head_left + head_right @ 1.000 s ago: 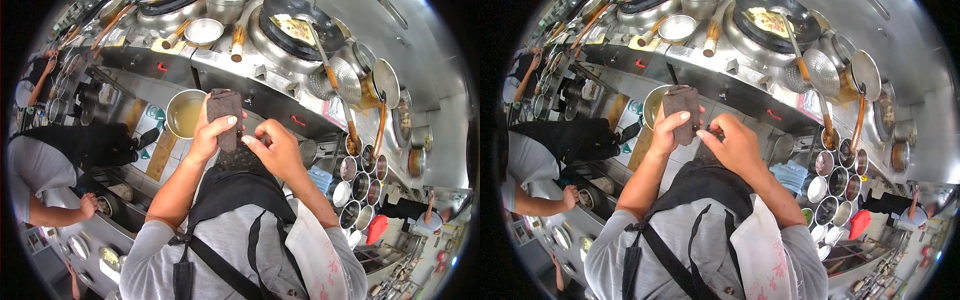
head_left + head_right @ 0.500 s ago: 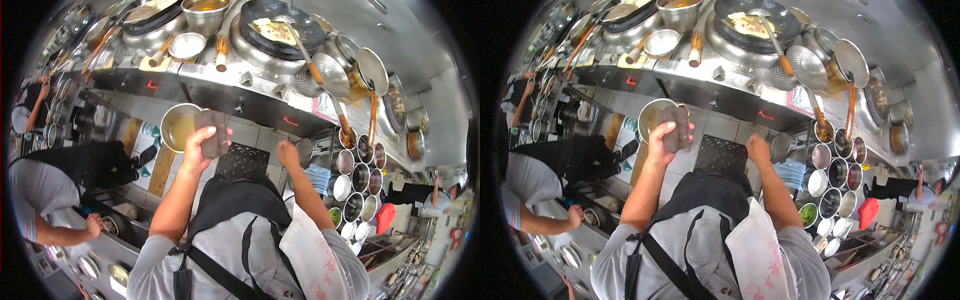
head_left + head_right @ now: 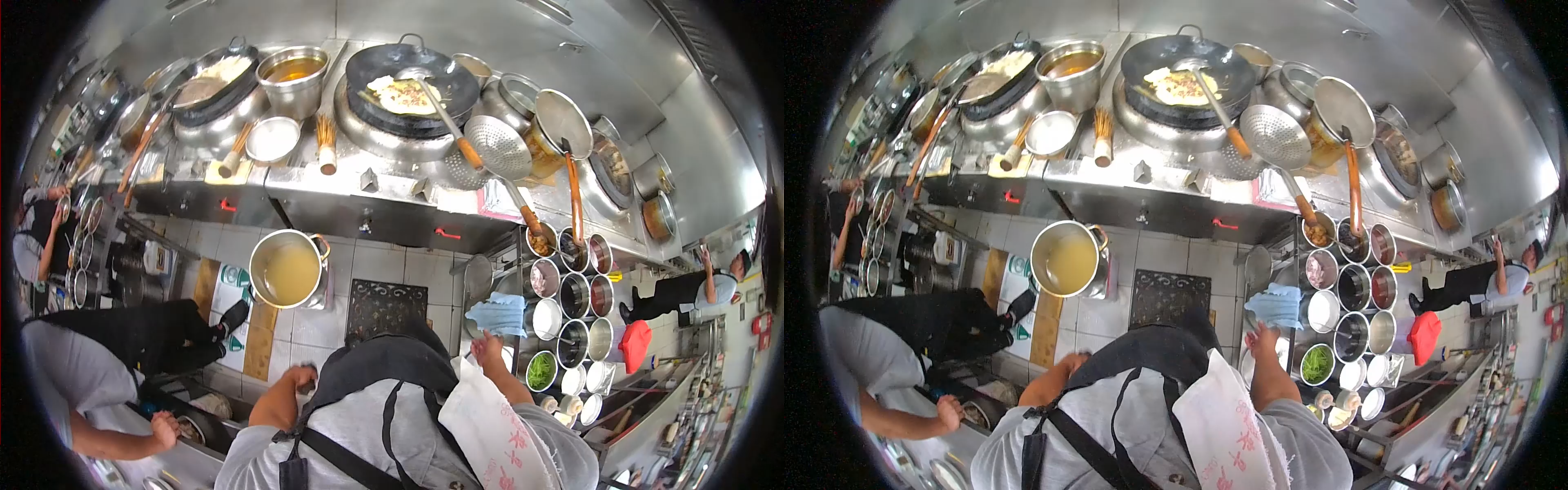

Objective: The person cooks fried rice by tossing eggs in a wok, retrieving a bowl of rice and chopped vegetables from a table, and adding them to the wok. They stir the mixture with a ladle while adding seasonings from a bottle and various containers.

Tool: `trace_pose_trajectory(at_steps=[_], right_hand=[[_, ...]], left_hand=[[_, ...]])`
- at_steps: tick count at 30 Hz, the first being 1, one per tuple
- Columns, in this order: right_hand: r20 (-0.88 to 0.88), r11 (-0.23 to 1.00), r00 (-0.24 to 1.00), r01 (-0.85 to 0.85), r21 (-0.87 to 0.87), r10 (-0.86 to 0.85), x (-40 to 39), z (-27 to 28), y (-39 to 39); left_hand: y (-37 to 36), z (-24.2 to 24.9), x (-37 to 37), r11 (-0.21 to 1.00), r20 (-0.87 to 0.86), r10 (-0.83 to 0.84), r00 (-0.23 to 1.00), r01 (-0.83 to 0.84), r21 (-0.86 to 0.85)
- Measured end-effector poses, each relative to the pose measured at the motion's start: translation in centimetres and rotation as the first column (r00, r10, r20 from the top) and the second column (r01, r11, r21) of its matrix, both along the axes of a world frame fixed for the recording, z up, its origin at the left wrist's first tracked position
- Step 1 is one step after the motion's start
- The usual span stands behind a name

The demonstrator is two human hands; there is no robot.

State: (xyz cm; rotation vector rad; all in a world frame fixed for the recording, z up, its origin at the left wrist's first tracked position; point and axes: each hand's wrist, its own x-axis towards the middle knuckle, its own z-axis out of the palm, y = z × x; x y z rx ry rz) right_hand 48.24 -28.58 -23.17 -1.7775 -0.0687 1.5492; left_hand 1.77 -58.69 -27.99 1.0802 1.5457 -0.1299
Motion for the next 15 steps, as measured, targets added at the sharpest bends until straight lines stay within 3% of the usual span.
trace_pose_trajectory(at_steps=[1, 2, 4, 6, 7, 8, 9, 11, 13, 14, 15], right_hand=[[0.03, 0.995, 0.998, 0.057, 0.08, -0.06, -1.6, 1.5, 1.4], [0.019, 0.993, 0.997, 0.078, 0.093, -0.08, -2.1, 1.7, 3.0], [-0.157, 0.974, 0.986, 0.083, 0.213, -0.049, -1.4, 0.7, 5.7], [-0.136, 0.973, 0.986, 0.126, 0.193, -0.101, -2.0, 1.4, 7.1], [-0.106, 0.977, 0.987, 0.134, 0.167, -0.117, -2.0, 1.9, 7.3], [-0.229, 0.988, 0.968, 0.129, 0.081, -0.108, 0.0, -1.0, 8.3], [-0.231, 0.987, 0.966, 0.14, 0.082, -0.117, 0.0, -0.8, 7.9], [-0.141, 0.934, 0.93, 0.314, -0.172, -0.339, -0.9, 0.8, 7.1], [-0.136, 0.952, 0.942, 0.3, -0.064, -0.306, -0.8, 0.0, 5.6], [-0.081, 0.934, 0.931, 0.355, -0.032, -0.356, -0.8, -0.5, 5.6], [-0.028, 0.914, 0.914, 0.405, 0.0, -0.405, -1.0, -1.1, 5.8]], left_hand=[[1.3, 0.2, -0.7, 1.0, -0.009, -0.015, 1.0, 0.015, 0.014], [-5.6, 1.6, -1.6, 0.998, -0.023, -0.042, 0.999, 0.043, 0.051], [-11.4, 5.7, -2.9, 0.986, -0.049, -0.111, 0.993, 0.116, 0.12], [-12.7, 5.5, -2.9, 0.965, -0.068, -0.183, 0.981, 0.192, 0.176], [-12.4, 4.4, -3.4, 0.953, -0.075, -0.213, 0.974, 0.224, 0.203], [-2.1, 1.3, 0.7, 0.942, -0.081, -0.235, 0.969, 0.247, 0.229], [-1.2, 1.7, 0.6, 0.931, -0.087, -0.251, 0.964, 0.265, 0.252], [1.3, 1.8, 1.1, 0.908, -0.105, -0.27, 0.957, 0.29, 0.303], [2.6, 1.4, 1.3, 0.888, -0.122, -0.268, 0.956, 0.294, 0.354], [2.7, 3.4, 1.6, 0.876, 0.056, 0.478, 0.876, -0.481, 0.035], [4.4, 3.9, 2.3, 0.868, 0.053, 0.493, 0.868, -0.495, 0.04]])
